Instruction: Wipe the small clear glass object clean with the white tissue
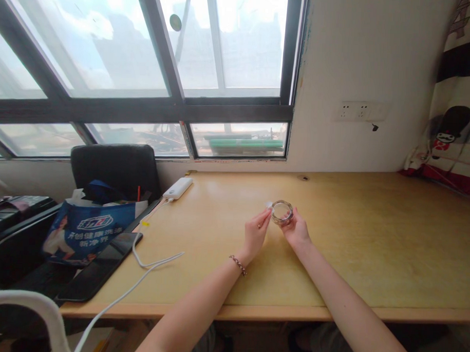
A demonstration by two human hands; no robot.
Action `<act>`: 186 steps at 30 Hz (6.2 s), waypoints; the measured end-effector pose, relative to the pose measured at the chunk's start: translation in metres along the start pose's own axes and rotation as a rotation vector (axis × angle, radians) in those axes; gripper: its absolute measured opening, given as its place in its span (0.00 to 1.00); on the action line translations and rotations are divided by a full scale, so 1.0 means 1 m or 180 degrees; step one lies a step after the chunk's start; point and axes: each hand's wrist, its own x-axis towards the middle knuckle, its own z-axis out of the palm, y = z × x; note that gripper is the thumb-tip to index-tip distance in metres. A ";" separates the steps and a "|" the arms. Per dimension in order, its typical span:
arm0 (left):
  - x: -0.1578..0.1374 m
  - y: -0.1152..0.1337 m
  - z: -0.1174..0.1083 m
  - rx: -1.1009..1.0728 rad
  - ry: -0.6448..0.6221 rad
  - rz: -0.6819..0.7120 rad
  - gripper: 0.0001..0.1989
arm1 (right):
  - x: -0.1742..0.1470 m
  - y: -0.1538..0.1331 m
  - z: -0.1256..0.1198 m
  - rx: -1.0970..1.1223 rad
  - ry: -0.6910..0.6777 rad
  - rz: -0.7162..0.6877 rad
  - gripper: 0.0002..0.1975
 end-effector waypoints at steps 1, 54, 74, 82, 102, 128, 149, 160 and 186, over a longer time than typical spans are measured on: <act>0.000 0.001 0.000 0.0064 -0.0025 0.0070 0.13 | 0.000 0.000 0.000 0.0027 0.0012 0.0008 0.10; 0.001 -0.006 -0.003 0.1240 -0.1151 0.1921 0.20 | -0.011 0.008 0.002 -0.0215 -0.0640 0.0366 0.21; 0.001 -0.005 -0.005 0.1689 -0.1218 0.2139 0.22 | 0.011 -0.002 -0.016 0.0306 -0.0009 0.0047 0.16; 0.000 -0.008 -0.005 0.1188 -0.0728 0.1907 0.18 | 0.009 -0.002 -0.014 0.0160 -0.0376 0.0083 0.09; 0.007 0.012 -0.007 -0.0194 -0.0634 0.0541 0.14 | 0.001 -0.003 -0.013 -0.0500 -0.0365 0.0615 0.08; 0.007 0.003 0.003 -0.0642 -0.0616 -0.0415 0.20 | -0.008 0.003 0.004 0.0059 -0.0601 -0.0034 0.09; 0.020 -0.003 -0.013 -0.1105 0.0061 -0.0720 0.18 | -0.013 0.004 0.006 -0.1021 -0.1022 0.0489 0.12; 0.011 0.009 -0.014 0.0075 -0.0160 0.0322 0.16 | -0.009 0.008 0.000 -0.0078 -0.0905 0.0532 0.11; -0.012 0.017 0.004 0.1558 -0.1652 0.1217 0.41 | 0.006 -0.004 -0.010 0.0783 -0.0218 0.0247 0.14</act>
